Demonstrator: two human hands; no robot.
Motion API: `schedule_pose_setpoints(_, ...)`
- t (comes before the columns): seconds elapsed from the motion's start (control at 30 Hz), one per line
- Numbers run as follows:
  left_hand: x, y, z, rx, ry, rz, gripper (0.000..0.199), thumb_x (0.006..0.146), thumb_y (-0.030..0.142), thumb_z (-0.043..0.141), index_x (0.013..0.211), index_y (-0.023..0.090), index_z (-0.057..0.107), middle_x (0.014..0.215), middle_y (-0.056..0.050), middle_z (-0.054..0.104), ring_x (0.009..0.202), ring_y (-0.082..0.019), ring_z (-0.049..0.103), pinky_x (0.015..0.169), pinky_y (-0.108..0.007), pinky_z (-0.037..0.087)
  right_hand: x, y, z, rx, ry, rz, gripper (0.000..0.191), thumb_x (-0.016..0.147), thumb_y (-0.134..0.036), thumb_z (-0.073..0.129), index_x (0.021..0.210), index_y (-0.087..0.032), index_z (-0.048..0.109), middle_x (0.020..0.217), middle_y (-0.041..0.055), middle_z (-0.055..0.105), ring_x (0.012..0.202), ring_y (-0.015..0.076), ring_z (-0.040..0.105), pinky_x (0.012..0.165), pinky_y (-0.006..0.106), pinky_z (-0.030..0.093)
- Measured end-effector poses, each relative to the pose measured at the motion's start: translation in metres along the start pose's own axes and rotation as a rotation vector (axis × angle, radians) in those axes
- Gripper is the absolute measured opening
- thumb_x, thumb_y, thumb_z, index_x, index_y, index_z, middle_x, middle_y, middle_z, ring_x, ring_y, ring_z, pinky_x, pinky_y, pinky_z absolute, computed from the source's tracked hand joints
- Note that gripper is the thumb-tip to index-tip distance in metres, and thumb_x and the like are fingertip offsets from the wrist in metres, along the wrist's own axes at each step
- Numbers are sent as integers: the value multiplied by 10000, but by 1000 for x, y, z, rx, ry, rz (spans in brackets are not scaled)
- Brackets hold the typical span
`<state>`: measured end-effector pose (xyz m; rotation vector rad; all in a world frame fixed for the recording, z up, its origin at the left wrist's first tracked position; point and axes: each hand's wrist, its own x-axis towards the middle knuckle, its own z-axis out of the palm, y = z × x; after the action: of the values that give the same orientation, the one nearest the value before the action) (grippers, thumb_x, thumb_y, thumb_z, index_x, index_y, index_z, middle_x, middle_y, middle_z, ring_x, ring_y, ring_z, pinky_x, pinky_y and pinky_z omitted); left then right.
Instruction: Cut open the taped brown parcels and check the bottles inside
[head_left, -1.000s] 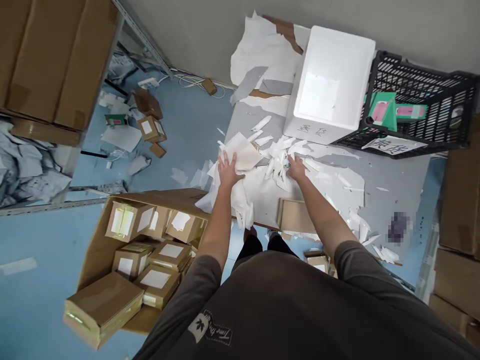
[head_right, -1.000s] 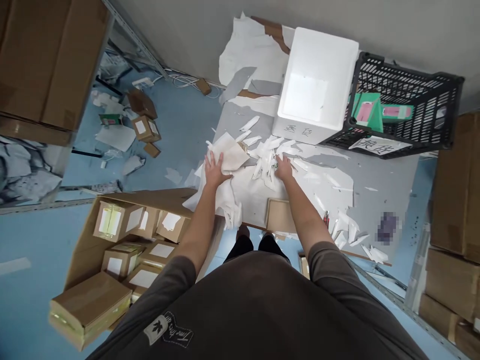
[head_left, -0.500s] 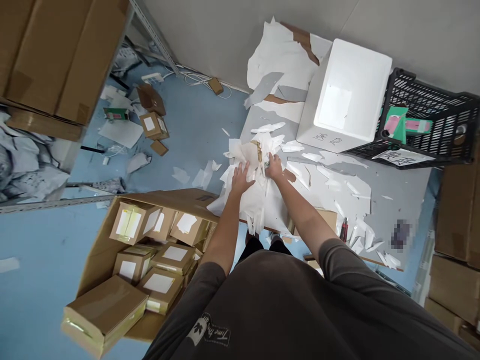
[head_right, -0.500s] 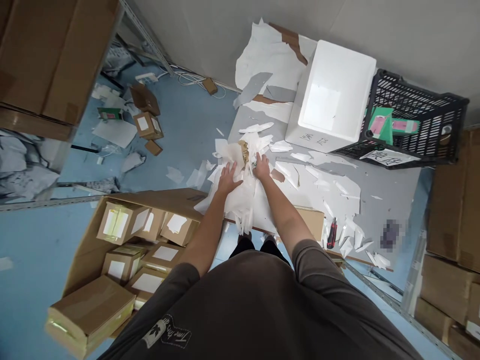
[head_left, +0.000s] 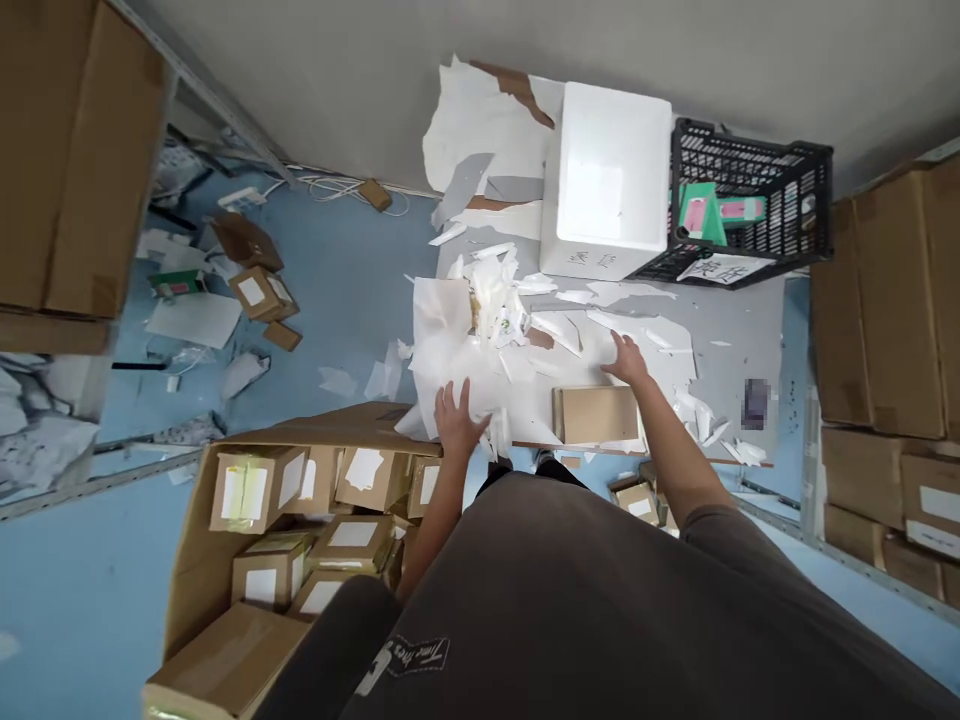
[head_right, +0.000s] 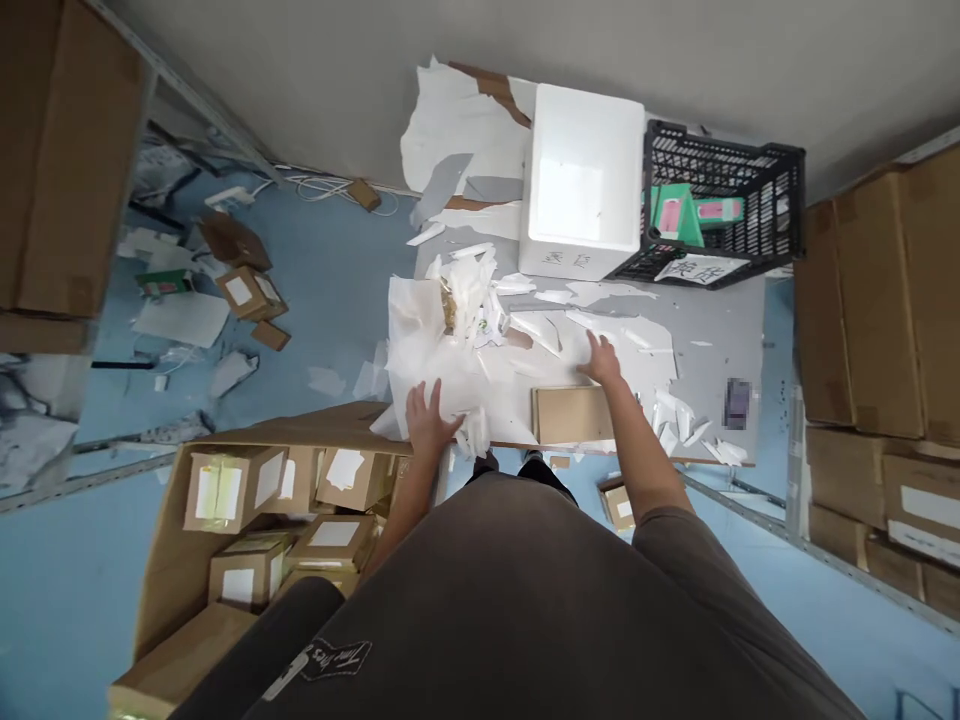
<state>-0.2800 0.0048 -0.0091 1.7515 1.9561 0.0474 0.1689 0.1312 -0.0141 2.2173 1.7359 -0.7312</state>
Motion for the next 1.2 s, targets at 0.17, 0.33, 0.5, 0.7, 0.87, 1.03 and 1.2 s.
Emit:
schedule_pose_setpoints(0.17, -56, 12, 70, 93, -227, -53, 1088, 838, 505, 862, 1754, 260, 328, 1802, -219, 271, 1586, -520, 347, 1207, -642, 454, -54, 124, 9, -47, -43, 336, 631, 836, -403, 822, 1400, -181, 645, 1271, 201, 721, 1180, 372, 705, 944, 434, 559)
schedule_pose_setpoints(0.33, -31, 12, 99, 104, -208, -47, 750, 937, 282, 661, 1668, 226, 499, 1695, -215, 440, 1463, -453, 474, 1209, -620, 444, -98, 159, 48, -13, -168, 381, 627, 845, -466, 865, 1352, -187, 625, 1171, 173, 762, 1126, 354, 741, 887, 394, 560)
schedule_pose_setpoints(0.5, -1, 19, 99, 101, -164, -57, 658, 966, 160, 533, 1620, 211, 570, 1637, -195, 472, 1383, -385, 523, 1203, -528, 447, -125, 151, 90, 73, -225, 299, 968, 824, -543, 887, 1601, -202, 423, 1514, 242, 566, 1266, 380, 691, 1013, 457, 542)
schedule_pose_setpoints(0.7, 20, 38, 106, 137, -136, -88, 721, 945, 226, 576, 1660, 169, 498, 1651, -226, 443, 1481, -428, 454, 1233, -580, 397, -128, 129, 119, 92, -207, 340, 950, 888, -500, 825, 1665, -246, 342, 1505, 233, 504, 1245, 401, 690, 1028, 492, 542)
schedule_pose_setpoints(0.87, 9, 47, 107, 148, -138, -110, 755, 979, 333, 609, 1697, 184, 430, 1721, -207, 392, 1520, -427, 437, 1259, -545, 392, -124, 116, 127, 127, -169, 283, 556, 1035, -223, 522, 1591, -209, 513, 1459, 208, 565, 1144, 336, 716, 966, 430, 561)
schedule_pose_setpoints(1.03, -12, 46, 109, 170, -138, -81, 907, 965, 541, 695, 1733, 201, 353, 1774, -209, 316, 1590, -448, 346, 1287, -550, 357, -110, 125, 119, 171, -113, 230, 535, 985, -133, 467, 1487, -147, 652, 1334, 191, 689, 1184, 326, 680, 1039, 409, 532)
schedule_pose_setpoints(1.2, -14, 36, 116, 150, -232, -77, 936, 884, 404, 806, 1713, 243, 403, 1771, -182, 328, 1569, -458, 359, 1262, -542, 385, -70, 142, 77, 195, 52, 190, 422, 967, -167, 504, 1320, -122, 731, 1179, 188, 750, 1147, 348, 672, 1051, 428, 514)
